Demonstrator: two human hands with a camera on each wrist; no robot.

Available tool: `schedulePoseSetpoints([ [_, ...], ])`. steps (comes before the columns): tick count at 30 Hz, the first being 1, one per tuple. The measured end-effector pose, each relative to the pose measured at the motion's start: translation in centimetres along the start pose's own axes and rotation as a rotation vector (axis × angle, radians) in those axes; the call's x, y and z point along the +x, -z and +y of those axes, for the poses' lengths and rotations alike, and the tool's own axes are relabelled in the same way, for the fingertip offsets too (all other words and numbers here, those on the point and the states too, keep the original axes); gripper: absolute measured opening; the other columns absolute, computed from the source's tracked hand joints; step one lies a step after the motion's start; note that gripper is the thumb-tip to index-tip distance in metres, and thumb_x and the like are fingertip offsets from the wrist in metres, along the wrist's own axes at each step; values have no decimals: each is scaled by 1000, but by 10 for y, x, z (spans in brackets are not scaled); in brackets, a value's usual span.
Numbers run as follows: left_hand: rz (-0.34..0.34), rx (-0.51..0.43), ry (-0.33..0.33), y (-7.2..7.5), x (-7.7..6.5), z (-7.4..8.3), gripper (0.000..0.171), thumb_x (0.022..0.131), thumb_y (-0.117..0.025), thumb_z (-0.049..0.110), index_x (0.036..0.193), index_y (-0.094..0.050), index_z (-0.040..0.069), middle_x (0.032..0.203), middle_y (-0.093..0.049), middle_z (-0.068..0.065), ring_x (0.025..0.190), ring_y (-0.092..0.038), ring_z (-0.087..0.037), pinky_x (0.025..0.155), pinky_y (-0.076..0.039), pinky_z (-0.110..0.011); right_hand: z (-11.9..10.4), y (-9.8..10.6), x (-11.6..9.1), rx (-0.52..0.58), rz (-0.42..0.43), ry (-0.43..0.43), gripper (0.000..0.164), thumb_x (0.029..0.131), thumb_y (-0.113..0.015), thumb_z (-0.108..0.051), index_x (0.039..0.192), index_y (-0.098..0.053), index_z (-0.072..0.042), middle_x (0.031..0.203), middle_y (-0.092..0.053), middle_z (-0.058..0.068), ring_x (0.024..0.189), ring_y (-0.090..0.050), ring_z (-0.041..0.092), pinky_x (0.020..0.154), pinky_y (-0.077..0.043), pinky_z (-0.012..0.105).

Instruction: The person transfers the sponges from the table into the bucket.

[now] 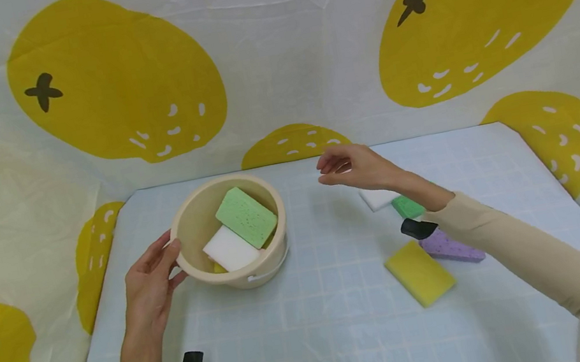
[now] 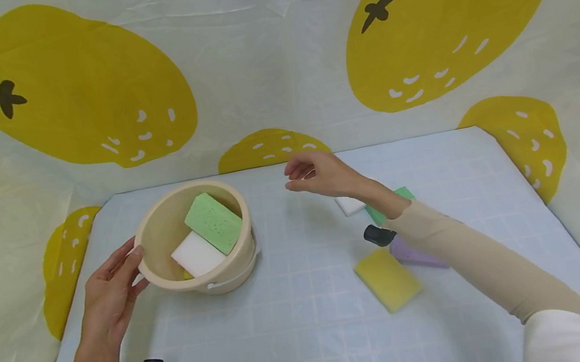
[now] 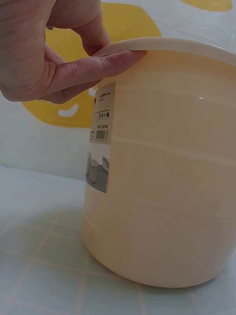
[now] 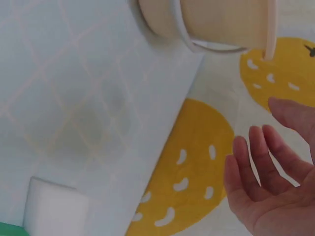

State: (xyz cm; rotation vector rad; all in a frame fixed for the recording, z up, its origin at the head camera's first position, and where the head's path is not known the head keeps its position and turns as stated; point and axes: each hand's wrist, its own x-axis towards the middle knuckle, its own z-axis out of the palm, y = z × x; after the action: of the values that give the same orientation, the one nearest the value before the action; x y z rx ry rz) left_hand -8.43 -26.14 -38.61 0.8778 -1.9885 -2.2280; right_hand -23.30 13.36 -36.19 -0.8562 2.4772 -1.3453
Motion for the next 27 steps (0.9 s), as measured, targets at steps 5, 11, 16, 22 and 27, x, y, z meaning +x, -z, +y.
schedulePoseSetpoints([
  [5, 3, 5, 12, 0, 1, 0, 71, 83, -82, 45, 147, -59, 22, 126, -66, 5, 103, -66, -11, 80, -60, -22, 16, 9, -8, -18, 16, -35, 25, 94, -78, -13, 113, -69, 0, 109, -69, 15, 103, -65, 27, 99, -54, 44],
  [11, 1, -1, 5, 0, 1, 0, 71, 84, -82, 44, 147, -59, 21, 124, -66, 5, 101, -66, -11, 80, -60, -22, 33, 17, -17, -77, 29, -49, 28, 94, -78, -17, 115, -68, -2, 112, -70, 14, 105, -65, 26, 100, -54, 45],
  [16, -4, -10, -12, -1, 0, 0, 69, 84, -82, 42, 145, -60, 20, 121, -68, 4, 97, -66, -12, 80, -60, -23, 46, 22, -23, -111, 35, -70, 30, 95, -77, -19, 117, -68, -1, 117, -69, 17, 110, -64, 31, 103, -51, 49],
  [22, -4, -5, -19, -1, -1, 0, 67, 86, -81, 41, 145, -60, 19, 121, -68, 4, 96, -65, -13, 80, -60, -23, 60, 27, -30, -125, 37, -97, 32, 96, -76, -20, 120, -67, -1, 120, -68, 16, 115, -63, 33, 107, -48, 51],
  [27, -18, -21, -28, -1, -2, 0, 68, 85, -82, 41, 145, -60, 18, 119, -69, 3, 95, -66, -13, 80, -60, -24, 72, 30, -37, -133, 28, -125, 34, 96, -75, -20, 122, -66, 1, 123, -66, 21, 121, -59, 39, 109, -45, 53],
])
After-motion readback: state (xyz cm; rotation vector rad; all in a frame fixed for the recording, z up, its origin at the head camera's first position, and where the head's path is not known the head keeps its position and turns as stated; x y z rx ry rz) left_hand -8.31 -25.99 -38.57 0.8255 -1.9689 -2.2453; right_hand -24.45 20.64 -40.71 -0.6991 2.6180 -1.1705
